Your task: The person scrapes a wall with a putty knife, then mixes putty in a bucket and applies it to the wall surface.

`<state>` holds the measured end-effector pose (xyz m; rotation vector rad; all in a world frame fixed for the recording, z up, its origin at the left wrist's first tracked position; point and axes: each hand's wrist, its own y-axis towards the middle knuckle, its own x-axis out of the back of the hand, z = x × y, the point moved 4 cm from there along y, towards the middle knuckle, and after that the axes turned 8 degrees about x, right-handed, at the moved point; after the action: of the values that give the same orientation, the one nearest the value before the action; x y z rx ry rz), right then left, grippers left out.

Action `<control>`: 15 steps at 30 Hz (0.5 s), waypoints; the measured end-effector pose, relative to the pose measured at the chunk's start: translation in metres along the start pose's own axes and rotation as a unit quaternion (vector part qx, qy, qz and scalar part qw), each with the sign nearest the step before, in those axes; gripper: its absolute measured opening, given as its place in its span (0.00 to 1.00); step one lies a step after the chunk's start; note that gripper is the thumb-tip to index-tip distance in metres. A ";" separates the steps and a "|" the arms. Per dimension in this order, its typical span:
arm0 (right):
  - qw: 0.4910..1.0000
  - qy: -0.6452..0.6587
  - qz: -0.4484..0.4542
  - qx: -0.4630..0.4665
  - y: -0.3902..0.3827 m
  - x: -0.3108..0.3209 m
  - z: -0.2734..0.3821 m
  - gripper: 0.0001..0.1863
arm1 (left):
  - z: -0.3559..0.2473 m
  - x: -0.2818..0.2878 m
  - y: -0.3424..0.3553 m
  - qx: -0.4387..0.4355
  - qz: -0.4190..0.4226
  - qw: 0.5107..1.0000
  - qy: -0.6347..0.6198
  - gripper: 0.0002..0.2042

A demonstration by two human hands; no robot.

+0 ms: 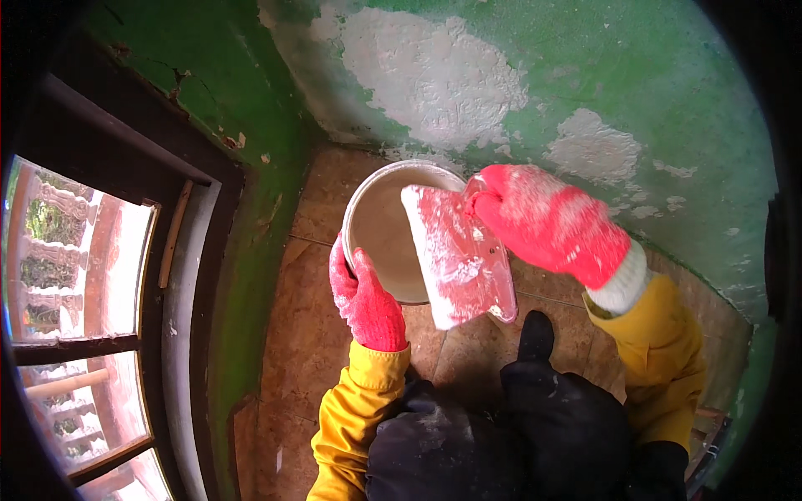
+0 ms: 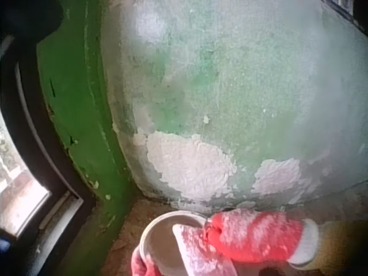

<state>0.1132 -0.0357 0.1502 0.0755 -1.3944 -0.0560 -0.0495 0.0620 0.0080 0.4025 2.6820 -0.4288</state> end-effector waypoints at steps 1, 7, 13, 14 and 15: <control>1.000 0.001 0.000 -0.002 0.003 -0.006 -0.004 0.12 | 0.002 0.001 0.000 -0.004 0.003 1.000 0.010 0.15; 0.992 -0.071 0.080 0.066 0.023 -0.035 -0.012 0.13 | 0.002 0.003 -0.004 -0.014 0.016 0.999 0.028 0.15; 0.941 0.224 0.038 -0.252 0.025 -0.050 -0.024 0.16 | 0.002 0.008 -0.006 -0.027 0.022 0.997 0.069 0.16; 0.893 0.298 0.035 -0.336 0.020 -0.054 -0.026 0.17 | 0.001 0.007 -0.006 -0.025 0.025 0.996 0.076 0.16; 0.892 0.299 0.035 -0.337 0.018 -0.056 -0.023 0.17 | 0.002 0.008 -0.006 -0.024 0.024 0.996 0.077 0.16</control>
<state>0.1261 -0.0130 0.0932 -0.5021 -0.6987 -0.4192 -0.0578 0.0573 0.0049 0.5041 2.8180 -0.3313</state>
